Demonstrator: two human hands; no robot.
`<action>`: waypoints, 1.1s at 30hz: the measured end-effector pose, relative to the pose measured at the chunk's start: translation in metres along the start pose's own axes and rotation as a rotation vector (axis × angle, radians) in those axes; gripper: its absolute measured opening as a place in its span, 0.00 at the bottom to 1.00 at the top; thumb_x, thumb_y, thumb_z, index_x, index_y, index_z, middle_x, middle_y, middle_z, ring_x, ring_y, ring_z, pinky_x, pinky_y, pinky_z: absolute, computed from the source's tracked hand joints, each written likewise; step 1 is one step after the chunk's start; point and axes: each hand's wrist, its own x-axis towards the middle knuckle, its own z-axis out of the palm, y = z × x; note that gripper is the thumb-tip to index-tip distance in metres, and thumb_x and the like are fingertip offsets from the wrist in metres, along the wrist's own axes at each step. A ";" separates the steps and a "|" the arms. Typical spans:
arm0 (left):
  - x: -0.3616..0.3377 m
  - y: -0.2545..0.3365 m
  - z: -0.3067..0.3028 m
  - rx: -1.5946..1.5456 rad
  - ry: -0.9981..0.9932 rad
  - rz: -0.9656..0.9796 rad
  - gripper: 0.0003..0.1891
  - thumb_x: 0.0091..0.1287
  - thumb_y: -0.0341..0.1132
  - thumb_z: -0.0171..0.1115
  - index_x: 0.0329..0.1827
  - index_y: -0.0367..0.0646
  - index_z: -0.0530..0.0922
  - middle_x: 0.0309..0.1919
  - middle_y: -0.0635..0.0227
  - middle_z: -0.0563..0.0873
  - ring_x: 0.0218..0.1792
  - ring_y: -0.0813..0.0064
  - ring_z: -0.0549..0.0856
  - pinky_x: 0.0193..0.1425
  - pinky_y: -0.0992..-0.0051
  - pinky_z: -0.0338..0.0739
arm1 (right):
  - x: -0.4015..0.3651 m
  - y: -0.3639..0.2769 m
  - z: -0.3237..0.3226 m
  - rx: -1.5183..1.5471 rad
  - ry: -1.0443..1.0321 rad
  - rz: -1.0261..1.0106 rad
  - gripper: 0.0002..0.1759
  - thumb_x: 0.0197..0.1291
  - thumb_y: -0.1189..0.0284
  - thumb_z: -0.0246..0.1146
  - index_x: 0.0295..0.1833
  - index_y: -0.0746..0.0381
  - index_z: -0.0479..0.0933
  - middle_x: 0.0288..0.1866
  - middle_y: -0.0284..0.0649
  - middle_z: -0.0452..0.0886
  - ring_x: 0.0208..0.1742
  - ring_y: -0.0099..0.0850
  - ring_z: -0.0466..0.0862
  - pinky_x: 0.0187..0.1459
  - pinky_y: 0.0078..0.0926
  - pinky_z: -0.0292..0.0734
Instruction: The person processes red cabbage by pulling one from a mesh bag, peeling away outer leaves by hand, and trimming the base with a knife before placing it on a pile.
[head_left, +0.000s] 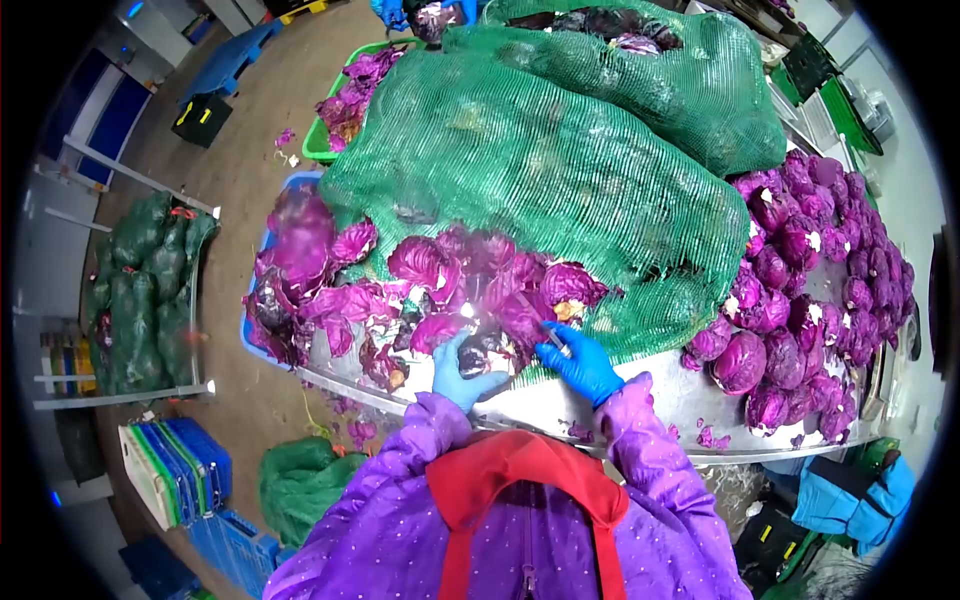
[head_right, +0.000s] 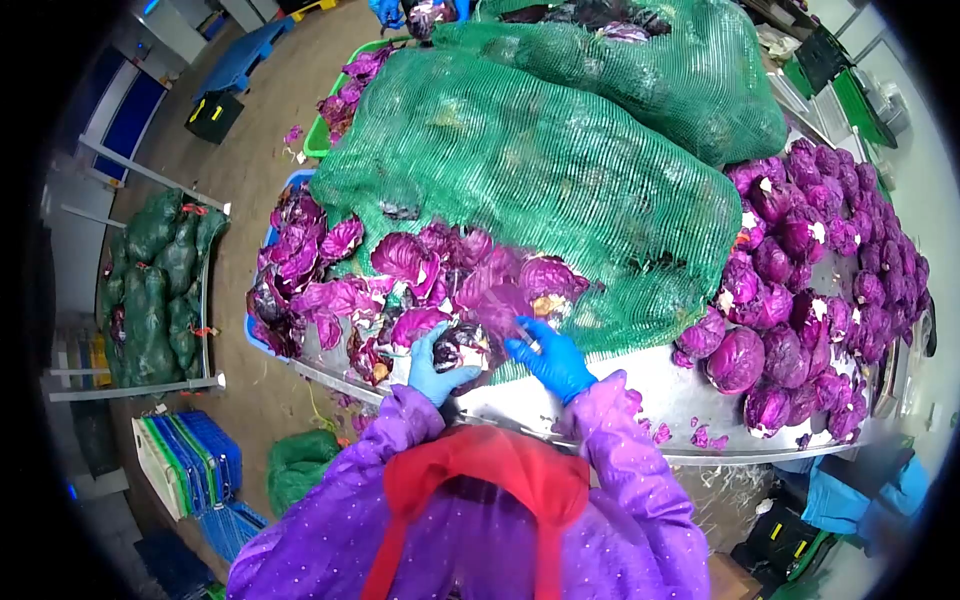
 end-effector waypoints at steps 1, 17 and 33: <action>0.000 0.000 -0.001 0.070 -0.005 0.030 0.50 0.37 0.47 0.81 0.67 0.45 0.64 0.54 0.54 0.67 0.58 0.58 0.69 0.64 0.65 0.65 | 0.003 -0.002 0.005 0.154 -0.128 -0.040 0.35 0.64 0.55 0.58 0.70 0.61 0.59 0.63 0.52 0.71 0.64 0.38 0.72 0.62 0.33 0.66; 0.024 0.006 -0.007 -0.214 -0.162 -0.118 0.42 0.42 0.41 0.77 0.64 0.43 0.68 0.54 0.56 0.71 0.56 0.61 0.72 0.62 0.65 0.68 | 0.072 0.039 0.050 -0.072 0.009 -0.036 0.22 0.68 0.55 0.50 0.55 0.61 0.72 0.45 0.54 0.80 0.45 0.46 0.81 0.44 0.40 0.74; -0.001 -0.042 -0.014 -0.449 -0.090 -0.011 0.36 0.57 0.31 0.69 0.68 0.39 0.61 0.62 0.61 0.70 0.62 0.69 0.70 0.68 0.70 0.63 | 0.067 0.035 0.044 0.674 0.218 0.387 0.16 0.69 0.61 0.50 0.50 0.60 0.74 0.31 0.33 0.77 0.28 0.25 0.75 0.34 0.21 0.75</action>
